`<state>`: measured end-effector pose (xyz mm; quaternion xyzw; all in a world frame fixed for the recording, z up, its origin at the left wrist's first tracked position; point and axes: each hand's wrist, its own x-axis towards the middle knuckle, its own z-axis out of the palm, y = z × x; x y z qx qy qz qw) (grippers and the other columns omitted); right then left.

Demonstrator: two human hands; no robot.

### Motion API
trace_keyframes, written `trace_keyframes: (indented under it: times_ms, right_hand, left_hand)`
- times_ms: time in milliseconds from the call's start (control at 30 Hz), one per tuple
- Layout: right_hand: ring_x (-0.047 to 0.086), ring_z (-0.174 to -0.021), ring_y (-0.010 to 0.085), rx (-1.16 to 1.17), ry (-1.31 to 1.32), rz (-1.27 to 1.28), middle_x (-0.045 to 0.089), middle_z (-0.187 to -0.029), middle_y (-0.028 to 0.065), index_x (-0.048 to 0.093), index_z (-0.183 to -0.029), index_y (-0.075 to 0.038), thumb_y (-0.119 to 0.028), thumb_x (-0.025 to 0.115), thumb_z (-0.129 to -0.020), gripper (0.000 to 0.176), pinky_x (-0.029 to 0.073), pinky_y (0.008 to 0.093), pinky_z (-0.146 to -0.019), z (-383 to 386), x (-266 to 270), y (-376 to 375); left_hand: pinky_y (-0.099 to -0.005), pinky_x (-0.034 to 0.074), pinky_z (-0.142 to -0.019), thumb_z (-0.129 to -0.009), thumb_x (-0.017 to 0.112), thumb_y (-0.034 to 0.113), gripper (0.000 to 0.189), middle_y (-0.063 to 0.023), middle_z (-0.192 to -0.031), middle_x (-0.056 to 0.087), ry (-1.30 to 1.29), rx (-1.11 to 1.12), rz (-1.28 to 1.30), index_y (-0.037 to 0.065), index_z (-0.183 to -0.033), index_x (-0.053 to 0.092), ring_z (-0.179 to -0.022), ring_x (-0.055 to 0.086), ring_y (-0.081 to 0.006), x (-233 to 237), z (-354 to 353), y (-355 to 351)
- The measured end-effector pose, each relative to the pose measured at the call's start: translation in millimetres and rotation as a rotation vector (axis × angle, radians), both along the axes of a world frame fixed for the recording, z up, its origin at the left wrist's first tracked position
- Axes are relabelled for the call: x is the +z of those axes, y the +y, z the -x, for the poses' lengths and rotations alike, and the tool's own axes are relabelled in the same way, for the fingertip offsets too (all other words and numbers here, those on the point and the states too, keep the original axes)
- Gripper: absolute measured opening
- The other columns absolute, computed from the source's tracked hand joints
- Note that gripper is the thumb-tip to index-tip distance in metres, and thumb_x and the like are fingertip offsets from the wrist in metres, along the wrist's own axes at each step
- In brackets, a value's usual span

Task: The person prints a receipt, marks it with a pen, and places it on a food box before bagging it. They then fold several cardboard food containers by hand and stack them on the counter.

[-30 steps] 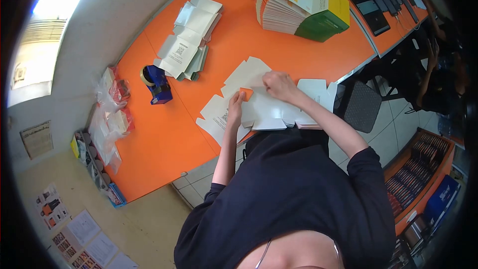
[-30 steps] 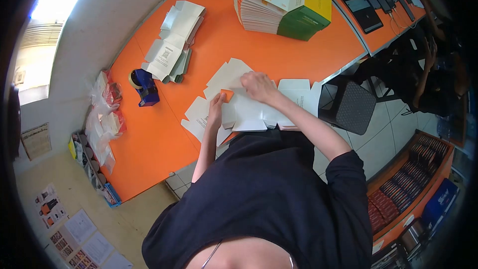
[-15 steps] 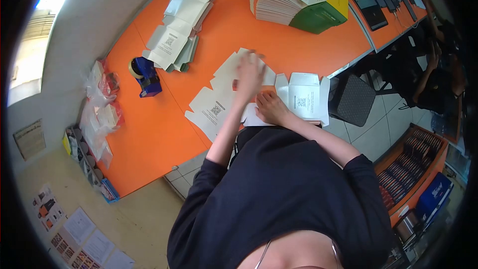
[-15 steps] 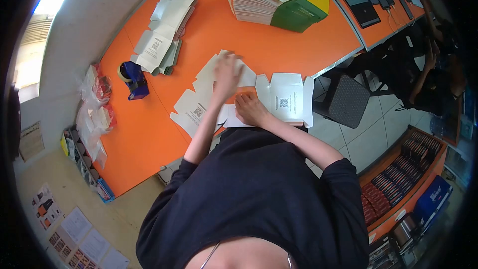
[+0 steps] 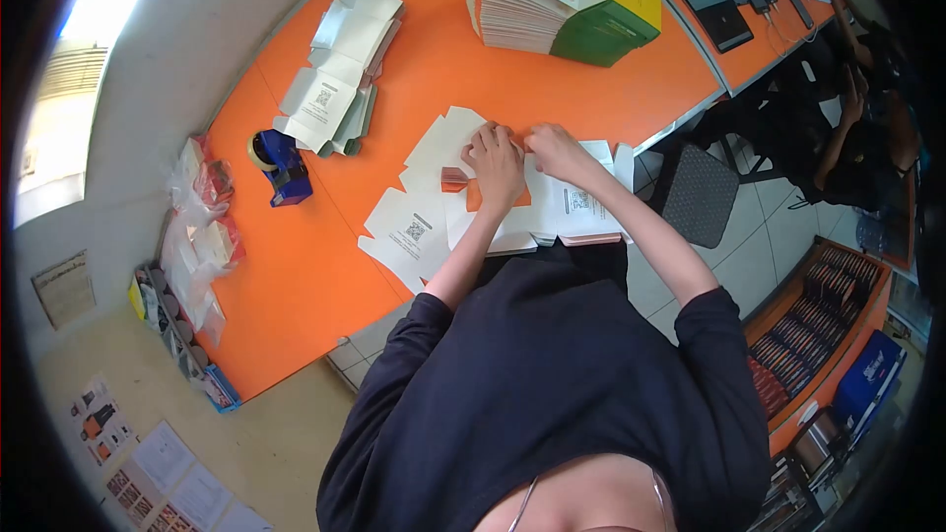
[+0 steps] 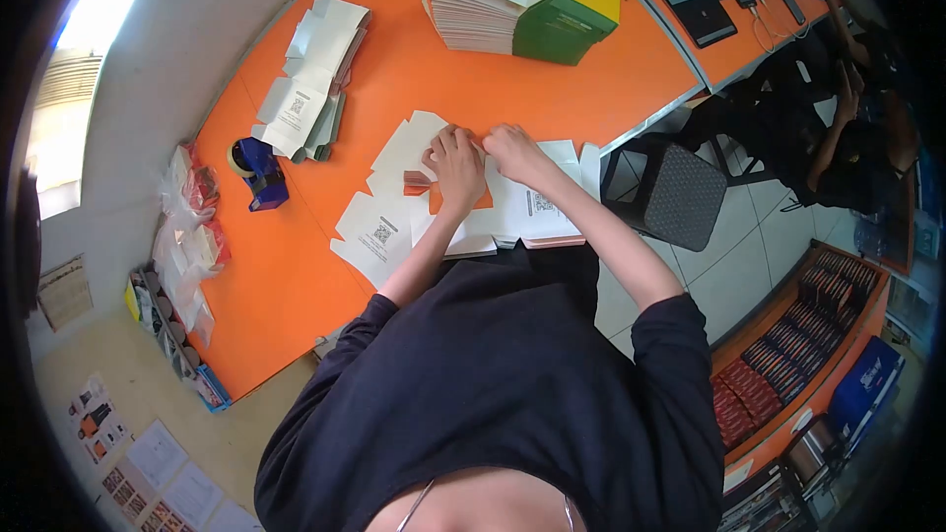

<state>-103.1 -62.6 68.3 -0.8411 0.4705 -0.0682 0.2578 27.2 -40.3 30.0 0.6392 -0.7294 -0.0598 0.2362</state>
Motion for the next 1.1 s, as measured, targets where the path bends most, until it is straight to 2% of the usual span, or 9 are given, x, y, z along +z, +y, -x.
trace_keyframes:
  times_ms: [100,167,400,633,667,733,900,1033,1100]
  right_hand:
    - [0.052,-0.090,0.0285,0.067,0.127,-0.010,0.055,-0.089,0.0154,0.057,-0.075,0.002,0.001,0.058,-0.063,0.012,0.042,0.0365,-0.078,-2,2,6]
    - [0.052,-0.083,0.0262,0.038,-0.062,0.217,0.053,-0.083,0.0131,0.055,-0.073,0.003,0.000,0.053,-0.066,0.008,0.042,0.0352,-0.075,1,-7,39]
    - [0.052,-0.076,0.0233,-0.075,-0.022,0.364,0.050,-0.083,0.0112,0.056,-0.080,0.001,-0.001,0.050,-0.068,0.013,0.040,0.0332,-0.071,3,-19,102]
    - [0.054,-0.086,0.0272,-0.154,-0.246,-0.107,0.052,-0.095,0.0138,0.060,-0.080,-0.002,-0.005,0.053,-0.069,0.014,0.046,0.0388,-0.073,44,-23,75]
    - [0.053,-0.094,0.0287,-0.331,-0.299,0.061,0.052,-0.098,0.0156,0.062,-0.078,-0.003,-0.004,0.055,-0.068,0.012,0.046,0.0379,-0.078,49,-26,66]
    - [0.051,-0.098,0.0292,-0.296,-0.116,0.304,0.051,-0.103,0.0173,0.061,-0.079,-0.002,-0.002,0.061,-0.064,0.015,0.045,0.0363,-0.079,59,-7,40]
    - [0.058,-0.084,0.0309,-0.172,-0.075,-0.165,0.059,-0.080,0.0153,0.060,-0.078,0.000,0.000,0.069,-0.054,0.026,0.047,0.0378,-0.073,71,-5,5]
    - [0.059,-0.077,0.0315,-0.155,0.011,-0.189,0.058,-0.067,0.0138,0.058,-0.074,0.002,-0.001,0.065,-0.057,0.018,0.047,0.0392,-0.069,66,7,12]
    - [0.058,-0.074,0.0305,-0.100,-0.017,0.100,0.056,-0.068,0.0140,0.055,-0.069,0.001,-0.002,0.060,-0.060,0.011,0.046,0.0396,-0.065,61,1,33]
  left_hand:
    - [-0.0432,0.023,-0.082,-0.072,0.050,0.006,0.023,-0.0116,-0.108,0.045,0.001,-0.001,-0.024,0.005,-0.096,0.050,-0.105,0.037,-0.0273,4,-1,3]
    - [-0.0434,0.023,-0.082,-0.072,0.050,0.005,0.023,-0.0115,-0.108,0.045,-0.008,-0.016,-0.028,0.006,-0.095,0.050,-0.105,0.037,-0.0272,7,0,4]
    - [-0.0433,0.023,-0.083,-0.075,0.051,0.009,0.019,-0.0115,-0.108,0.044,-0.129,-0.057,-0.016,0.007,-0.093,0.050,-0.104,0.037,-0.0276,-4,11,-2]
    - [-0.0422,0.023,-0.084,-0.080,0.051,0.020,0.019,-0.0117,-0.101,0.045,-0.077,-0.013,-0.014,0.005,-0.092,0.048,-0.102,0.038,-0.0271,-5,42,7]
    - [-0.0427,0.024,-0.083,-0.082,0.050,0.020,0.018,-0.0119,-0.102,0.044,-0.121,-0.067,0.018,0.005,-0.092,0.048,-0.101,0.039,-0.0269,-4,42,7]
    - [-0.0431,0.024,-0.083,-0.083,0.049,0.020,0.017,-0.0121,-0.102,0.044,-0.165,-0.120,0.052,0.006,-0.093,0.048,-0.100,0.039,-0.0266,-3,42,8]
    - [-0.0432,0.024,-0.082,-0.082,0.049,0.018,0.017,-0.0120,-0.100,0.045,-0.138,-0.085,0.025,0.004,-0.092,0.048,-0.099,0.039,-0.0262,-4,42,7]
    - [-0.0435,0.024,-0.082,-0.082,0.049,0.017,0.017,-0.0121,-0.101,0.045,-0.125,-0.092,0.056,0.004,-0.093,0.048,-0.099,0.040,-0.0265,-7,40,6]
    - [-0.0441,0.024,-0.081,-0.082,0.048,0.017,0.018,-0.0125,-0.102,0.045,-0.124,-0.097,0.032,0.003,-0.094,0.048,-0.099,0.039,-0.0268,-6,39,9]
